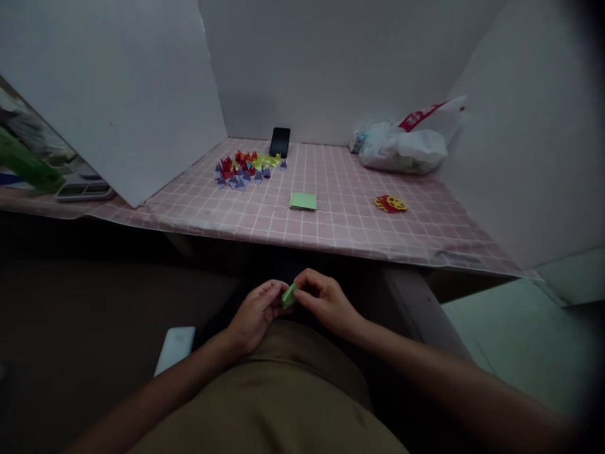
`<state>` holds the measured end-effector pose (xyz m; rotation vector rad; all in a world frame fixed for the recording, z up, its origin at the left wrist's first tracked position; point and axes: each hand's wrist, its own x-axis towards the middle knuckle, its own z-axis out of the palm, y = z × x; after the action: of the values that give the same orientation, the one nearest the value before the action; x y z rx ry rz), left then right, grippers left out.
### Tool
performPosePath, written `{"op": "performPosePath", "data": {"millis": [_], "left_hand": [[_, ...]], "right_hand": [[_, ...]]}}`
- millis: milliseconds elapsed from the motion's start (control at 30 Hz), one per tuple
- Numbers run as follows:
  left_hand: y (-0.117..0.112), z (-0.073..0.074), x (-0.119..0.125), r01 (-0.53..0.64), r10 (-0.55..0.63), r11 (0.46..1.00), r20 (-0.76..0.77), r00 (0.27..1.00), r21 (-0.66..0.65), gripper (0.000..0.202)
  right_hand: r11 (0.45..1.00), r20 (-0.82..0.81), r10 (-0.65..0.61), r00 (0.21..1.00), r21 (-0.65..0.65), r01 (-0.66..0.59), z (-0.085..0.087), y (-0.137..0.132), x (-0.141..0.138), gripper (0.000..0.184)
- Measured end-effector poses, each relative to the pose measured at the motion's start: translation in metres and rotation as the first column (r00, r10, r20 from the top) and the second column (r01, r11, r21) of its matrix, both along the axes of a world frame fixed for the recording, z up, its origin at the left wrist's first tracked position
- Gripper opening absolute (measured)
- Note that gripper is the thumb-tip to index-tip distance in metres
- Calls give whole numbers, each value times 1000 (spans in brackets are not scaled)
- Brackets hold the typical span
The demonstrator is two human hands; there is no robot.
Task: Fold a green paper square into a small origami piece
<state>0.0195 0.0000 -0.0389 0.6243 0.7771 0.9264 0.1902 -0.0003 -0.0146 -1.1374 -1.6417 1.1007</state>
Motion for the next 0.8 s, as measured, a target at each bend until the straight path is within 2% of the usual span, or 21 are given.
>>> {"op": "performPosePath", "data": {"millis": [67,167,333,467,533,633,700,800], "left_hand": [[0,4,-1,-40,56,989,-114,992,142,22],[0,10,0,-40,110,957,-233,966,288,27],[-1,15,-1,-34,164,938,-353,921,346,9],[-2,16,-1,-12,147,940,-374,916,340,11],[-3,15,-1,8,138,941,-406,904,337,12],[-4,13,0,30,144,934,-454,879,355,14],[-5,10,1,34,142,933,-453,880,359,16],[-6,9,2,35,124,937,-425,897,347,19]], "right_hand": [[998,6,-11,1000,-69,11,-2,0,-1,11],[996,17,-39,999,-79,40,-3,-2,-2,13],[995,-11,-19,1000,-95,18,-3,-4,-4,14],[996,-43,-21,999,-91,17,-2,-5,-5,8],[999,-29,-32,999,-35,31,-2,-5,-4,4],[991,72,-49,996,124,40,0,-6,-3,4],[975,139,-56,989,221,25,0,-7,-3,6],[957,214,-51,976,291,-14,-1,-8,-2,7]]}}
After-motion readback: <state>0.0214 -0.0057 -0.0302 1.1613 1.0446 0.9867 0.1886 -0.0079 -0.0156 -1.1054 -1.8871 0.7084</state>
